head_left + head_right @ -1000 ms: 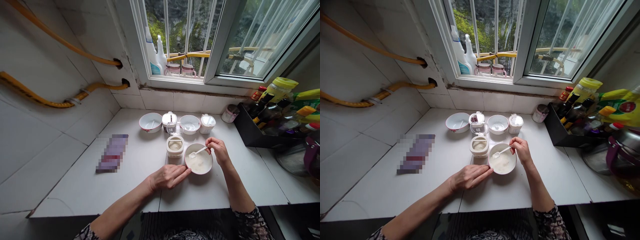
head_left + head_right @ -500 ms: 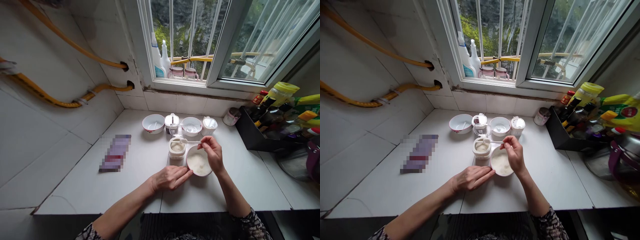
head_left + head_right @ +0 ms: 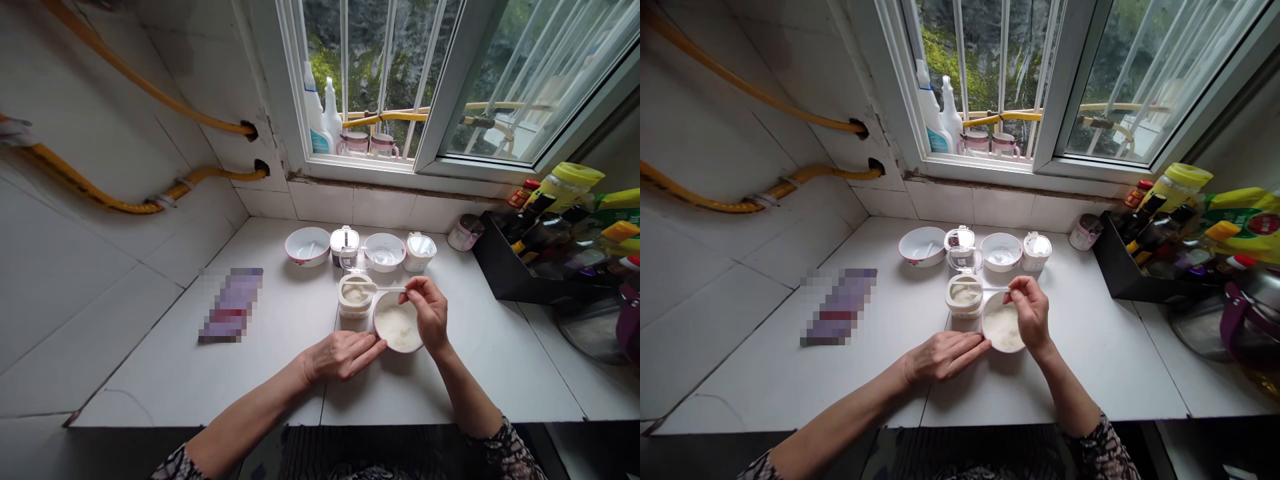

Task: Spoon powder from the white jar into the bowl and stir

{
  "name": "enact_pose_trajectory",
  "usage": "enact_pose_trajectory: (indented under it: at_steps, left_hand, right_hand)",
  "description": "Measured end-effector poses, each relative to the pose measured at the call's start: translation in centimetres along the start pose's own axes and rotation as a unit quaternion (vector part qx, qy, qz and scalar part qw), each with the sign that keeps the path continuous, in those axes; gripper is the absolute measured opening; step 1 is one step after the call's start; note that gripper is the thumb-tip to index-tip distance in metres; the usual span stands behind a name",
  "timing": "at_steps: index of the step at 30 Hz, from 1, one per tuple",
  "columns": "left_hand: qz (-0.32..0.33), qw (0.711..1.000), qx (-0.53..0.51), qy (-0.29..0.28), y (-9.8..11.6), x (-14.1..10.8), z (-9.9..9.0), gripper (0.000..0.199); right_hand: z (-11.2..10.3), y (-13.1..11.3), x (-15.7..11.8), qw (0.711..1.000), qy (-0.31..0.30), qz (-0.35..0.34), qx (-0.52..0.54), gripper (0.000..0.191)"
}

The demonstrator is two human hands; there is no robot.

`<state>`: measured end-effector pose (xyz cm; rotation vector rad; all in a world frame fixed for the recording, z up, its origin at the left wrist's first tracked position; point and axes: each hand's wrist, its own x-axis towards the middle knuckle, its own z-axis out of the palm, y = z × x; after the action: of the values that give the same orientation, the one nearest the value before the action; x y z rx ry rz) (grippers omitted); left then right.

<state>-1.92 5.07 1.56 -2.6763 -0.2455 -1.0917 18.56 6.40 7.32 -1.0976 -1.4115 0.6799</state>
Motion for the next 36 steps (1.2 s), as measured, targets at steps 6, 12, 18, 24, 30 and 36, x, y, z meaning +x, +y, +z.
enact_pose_trajectory:
  at_steps: [6, 12, 18, 24, 30, 36]
  left_hand:
    - [0.006, 1.0, -0.006, 0.004, 0.0, 0.0, -0.1, 0.032]
    - [0.002, 1.0, -0.006, -0.005, 0.0, -0.2, 0.0, 0.037]
    - [0.002, 1.0, -0.004, -0.001, 0.0, -0.1, 0.0, 0.037]
    - [0.006, 1.0, -0.002, 0.008, -0.1, 0.2, -0.2, 0.03]
    - [0.006, 1.0, 0.001, 0.013, 0.0, 0.2, -0.1, 0.031]
    - [0.007, 1.0, 0.001, 0.02, -0.1, 0.3, -0.1, 0.027]
  right_hand:
    - [-1.9, 1.0, 1.4, 0.987, -0.003, 0.146, 0.071, 0.003]
    - [-2.1, 1.3, 1.2, 0.986, -0.084, 0.058, -0.135, 0.011]
    - [-1.7, 1.4, 1.0, 0.986, -0.115, 0.095, -0.082, 0.011]
    - [-2.2, 1.1, 1.7, 0.971, -0.086, 0.214, 0.058, 0.007]
    - [-2.9, 0.9, 2.2, 0.964, -0.058, 0.245, 0.09, 0.005]
    - [-3.3, 1.3, 2.5, 0.963, -0.029, 0.243, 0.117, 0.004]
